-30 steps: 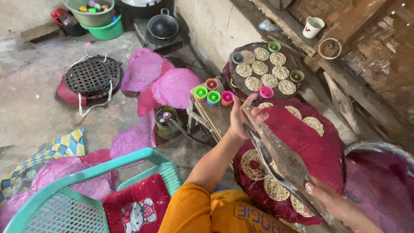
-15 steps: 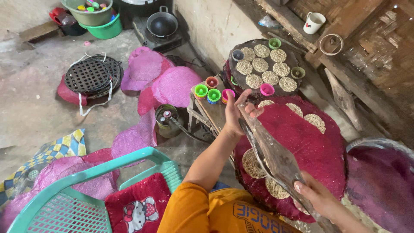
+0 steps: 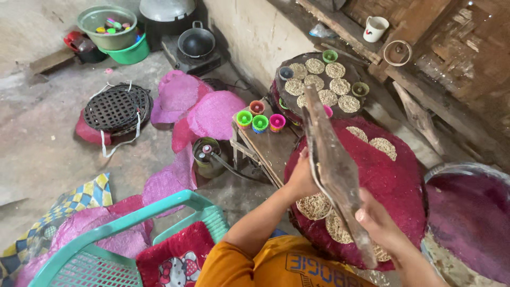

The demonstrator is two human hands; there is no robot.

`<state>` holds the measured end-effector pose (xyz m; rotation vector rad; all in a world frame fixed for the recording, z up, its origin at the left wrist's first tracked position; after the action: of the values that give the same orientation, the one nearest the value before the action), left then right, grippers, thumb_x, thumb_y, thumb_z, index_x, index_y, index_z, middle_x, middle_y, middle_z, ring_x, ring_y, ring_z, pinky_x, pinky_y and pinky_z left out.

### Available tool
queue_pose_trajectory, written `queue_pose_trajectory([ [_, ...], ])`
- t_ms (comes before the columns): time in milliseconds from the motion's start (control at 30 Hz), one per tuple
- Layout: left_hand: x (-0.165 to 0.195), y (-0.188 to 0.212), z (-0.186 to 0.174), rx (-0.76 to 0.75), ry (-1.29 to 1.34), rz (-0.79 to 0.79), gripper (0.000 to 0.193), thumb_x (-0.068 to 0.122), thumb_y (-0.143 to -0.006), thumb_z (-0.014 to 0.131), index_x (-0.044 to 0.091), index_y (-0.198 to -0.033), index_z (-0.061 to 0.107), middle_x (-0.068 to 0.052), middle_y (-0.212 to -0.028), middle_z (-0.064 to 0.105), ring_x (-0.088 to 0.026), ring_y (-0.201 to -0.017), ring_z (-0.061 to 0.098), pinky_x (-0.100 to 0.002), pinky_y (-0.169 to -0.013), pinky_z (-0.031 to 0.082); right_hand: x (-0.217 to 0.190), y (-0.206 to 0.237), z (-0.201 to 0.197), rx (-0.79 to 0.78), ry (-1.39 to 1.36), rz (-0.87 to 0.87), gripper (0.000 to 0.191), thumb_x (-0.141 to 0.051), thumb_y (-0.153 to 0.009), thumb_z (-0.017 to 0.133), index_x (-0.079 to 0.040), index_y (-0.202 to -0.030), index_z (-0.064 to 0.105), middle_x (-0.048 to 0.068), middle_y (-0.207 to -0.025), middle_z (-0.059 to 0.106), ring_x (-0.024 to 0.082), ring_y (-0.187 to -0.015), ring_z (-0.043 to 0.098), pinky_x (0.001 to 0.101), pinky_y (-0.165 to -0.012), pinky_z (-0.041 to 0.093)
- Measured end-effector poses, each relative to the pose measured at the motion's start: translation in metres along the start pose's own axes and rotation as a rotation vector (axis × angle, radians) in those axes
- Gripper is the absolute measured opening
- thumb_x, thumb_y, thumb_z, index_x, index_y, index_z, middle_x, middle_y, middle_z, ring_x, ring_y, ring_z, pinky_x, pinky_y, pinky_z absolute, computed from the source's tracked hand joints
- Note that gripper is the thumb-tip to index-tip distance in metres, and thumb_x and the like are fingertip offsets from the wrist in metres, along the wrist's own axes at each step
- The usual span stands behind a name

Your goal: The person scoops rice dough from a large basin and packs it into a wooden hand press, then presses round rice cakes onto a cloth-covered round tray. They repeat the cycle, filling the tray with formed cakes and occasionally repositioning the tray and cloth.

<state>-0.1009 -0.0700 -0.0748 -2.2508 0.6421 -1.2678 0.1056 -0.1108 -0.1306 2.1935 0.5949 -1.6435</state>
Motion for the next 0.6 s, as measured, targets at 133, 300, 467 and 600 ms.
queue_pose_trajectory([
  [133,-0.027,0.030,-0.021,0.118,0.276,-0.219,0.077,0.029,-0.066,0.089,0.004,-0.132,0.057,-0.020,-0.133,0.061,-0.038,-0.128,0.056,-0.055,-0.112,0.040,-0.003,-0.032,0.022,-0.107,0.244,0.126,0.054,-0.052,-0.098,0.045,-0.014,-0.132,0.063,0.003,-0.112,0.074,0.023,-0.102,0.073,0.0410,-0.084,0.061],
  [300,-0.064,0.073,-0.062,0.236,0.718,-0.409,0.068,0.024,-0.070,0.087,0.004,-0.129,0.058,-0.018,-0.127,0.062,-0.035,-0.123,0.057,-0.054,-0.111,0.041,-0.006,-0.053,-0.002,0.101,0.918,0.218,0.038,-0.048,-0.093,0.059,-0.015,-0.099,0.077,0.003,-0.098,0.070,0.025,-0.089,0.071,0.0402,-0.081,0.058],
  [467,-0.070,0.106,-0.076,0.363,0.907,-0.512,0.060,0.020,-0.074,0.085,0.004,-0.125,0.059,-0.016,-0.121,0.062,-0.031,-0.119,0.059,-0.053,-0.111,0.043,0.005,-0.059,0.000,0.071,0.985,0.169,0.034,-0.045,-0.092,0.061,-0.015,-0.092,0.075,0.003,-0.093,0.068,0.025,-0.091,0.069,0.0428,-0.078,0.057],
  [600,-0.069,0.116,-0.079,0.405,0.951,-0.527,0.053,0.017,-0.077,0.084,0.004,-0.123,0.059,-0.014,-0.116,0.063,-0.029,-0.115,0.060,-0.051,-0.111,0.044,-0.009,-0.055,-0.002,0.144,0.979,-0.049,0.030,-0.040,-0.090,0.062,-0.014,-0.086,0.074,0.003,-0.087,0.066,0.025,-0.089,0.067,0.0432,-0.076,0.057],
])
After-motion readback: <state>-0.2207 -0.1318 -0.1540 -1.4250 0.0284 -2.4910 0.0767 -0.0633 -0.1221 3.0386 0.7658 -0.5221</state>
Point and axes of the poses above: each hand's wrist, its own y-axis away from the middle knuckle, its own z-axis out of the palm, x = y × z, the point moved 10 cm from there along -y, towards the middle knuckle
